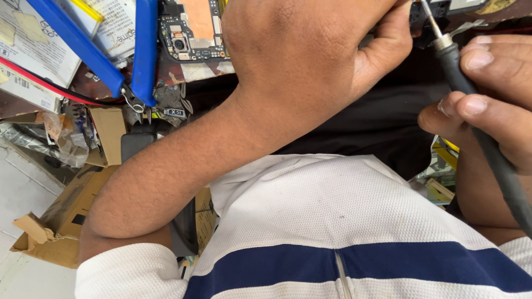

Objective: The person solders a small wire onto a mobile phone motherboard using a soldering iron and solder wire. They then pick up a small circuit board, connect a wire to it, and solder the connection. The person works at a cluttered repair bench with various tools and electronic parts visible.

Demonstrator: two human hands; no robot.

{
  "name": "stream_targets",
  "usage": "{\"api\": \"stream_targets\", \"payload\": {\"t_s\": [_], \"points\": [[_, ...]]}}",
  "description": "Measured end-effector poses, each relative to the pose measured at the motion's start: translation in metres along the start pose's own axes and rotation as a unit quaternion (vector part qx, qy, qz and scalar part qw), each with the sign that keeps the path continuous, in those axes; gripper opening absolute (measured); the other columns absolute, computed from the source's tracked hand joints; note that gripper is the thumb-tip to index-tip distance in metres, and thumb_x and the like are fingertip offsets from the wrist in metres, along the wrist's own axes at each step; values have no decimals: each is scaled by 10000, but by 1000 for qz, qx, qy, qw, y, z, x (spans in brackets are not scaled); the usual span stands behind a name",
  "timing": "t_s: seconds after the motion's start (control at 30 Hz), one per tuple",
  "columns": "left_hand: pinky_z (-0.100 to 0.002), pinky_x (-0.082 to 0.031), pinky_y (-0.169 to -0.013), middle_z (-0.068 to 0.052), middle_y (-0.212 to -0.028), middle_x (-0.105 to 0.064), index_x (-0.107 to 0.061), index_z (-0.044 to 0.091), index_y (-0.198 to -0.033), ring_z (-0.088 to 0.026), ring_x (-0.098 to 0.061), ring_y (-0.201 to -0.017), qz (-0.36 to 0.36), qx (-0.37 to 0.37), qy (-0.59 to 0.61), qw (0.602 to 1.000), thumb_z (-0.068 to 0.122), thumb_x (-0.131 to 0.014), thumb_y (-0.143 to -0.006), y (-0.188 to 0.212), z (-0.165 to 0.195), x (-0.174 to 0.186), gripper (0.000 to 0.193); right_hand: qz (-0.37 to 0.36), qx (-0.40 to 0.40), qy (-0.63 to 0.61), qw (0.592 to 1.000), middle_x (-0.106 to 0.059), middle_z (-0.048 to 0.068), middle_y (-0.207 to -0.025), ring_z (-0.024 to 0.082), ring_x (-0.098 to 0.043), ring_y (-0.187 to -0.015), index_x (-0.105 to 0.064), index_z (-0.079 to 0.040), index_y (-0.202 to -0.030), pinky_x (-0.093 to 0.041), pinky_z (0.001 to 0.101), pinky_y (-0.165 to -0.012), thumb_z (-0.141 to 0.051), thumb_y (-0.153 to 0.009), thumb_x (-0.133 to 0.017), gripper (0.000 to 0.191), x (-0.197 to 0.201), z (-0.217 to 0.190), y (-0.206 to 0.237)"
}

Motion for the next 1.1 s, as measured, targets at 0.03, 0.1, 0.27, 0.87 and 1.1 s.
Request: {"api": "stream_targets", "payload": {"t_s": [0.03, 0.1, 0.27, 0.87, 1.1], "points": [[-316, -416, -530, 26, -697, -603, -745, 203, -947, -155, -567, -600, -2, 1, 1, 1000, 229, -767, -934, 0, 0, 0, 37, 3, 29, 5, 1000, -606, 279, -1148, 433, -654, -1050, -491, -34, -1188, -602, 550, -955, 43, -891, -842, 466, 0, -6, -1], [-318, -415, -531, 26, -701, -604, -745, 205, -950, -156, -569, -603, -4, 2, -1, 1000, 230, -766, -936, 0, 0, 0, 36, 3, 12, 10, 1000, -606, 273, -1140, 432, -657, -1057, -492, -39, -1183, -602, 558, -961, 37, -892, -845, 463, 0, -5, -4], [-328, -415, -533, 19, -711, -605, -744, 208, -952, -167, -570, -610, -5, 4, -5, 1000, 237, -764, -935, 0, 0, 0, 40, 1, -56, 9, 998, -601, 253, -1197, 419, -662, -1137, -491, -61, -1214, -608, 528, -1013, 21, -919, -823, 451, -2, -1, -11], [-323, -414, -528, 23, -692, -595, -742, 201, -946, -160, -564, -598, -1, 0, 1, 1000, 229, -769, -934, -1, 0, 0, 41, -14, -74, 15, 997, -567, 206, -1199, 368, -618, -1115, -466, -79, -1232, -560, 472, -1022, 38, -931, -787, 456, -3, -23, -68], [-317, -409, -517, 26, -680, -589, -744, 197, -947, -155, -558, -584, -3, -1, 1, 1000, 223, -767, -939, 0, 0, -1, 36, -49, -207, 7, 977, -584, 182, -1393, 335, -629, -1239, -492, -109, -1319, -564, 425, -1104, 88, -1034, -734, 422, 3, -17, -10]]}}
Point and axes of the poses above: each hand's wrist, its own y-axis away from the middle knuckle, its own x-axis out of the back of the hand, z = x × y, the point moved 10 cm from there along -y, towards the middle knuckle
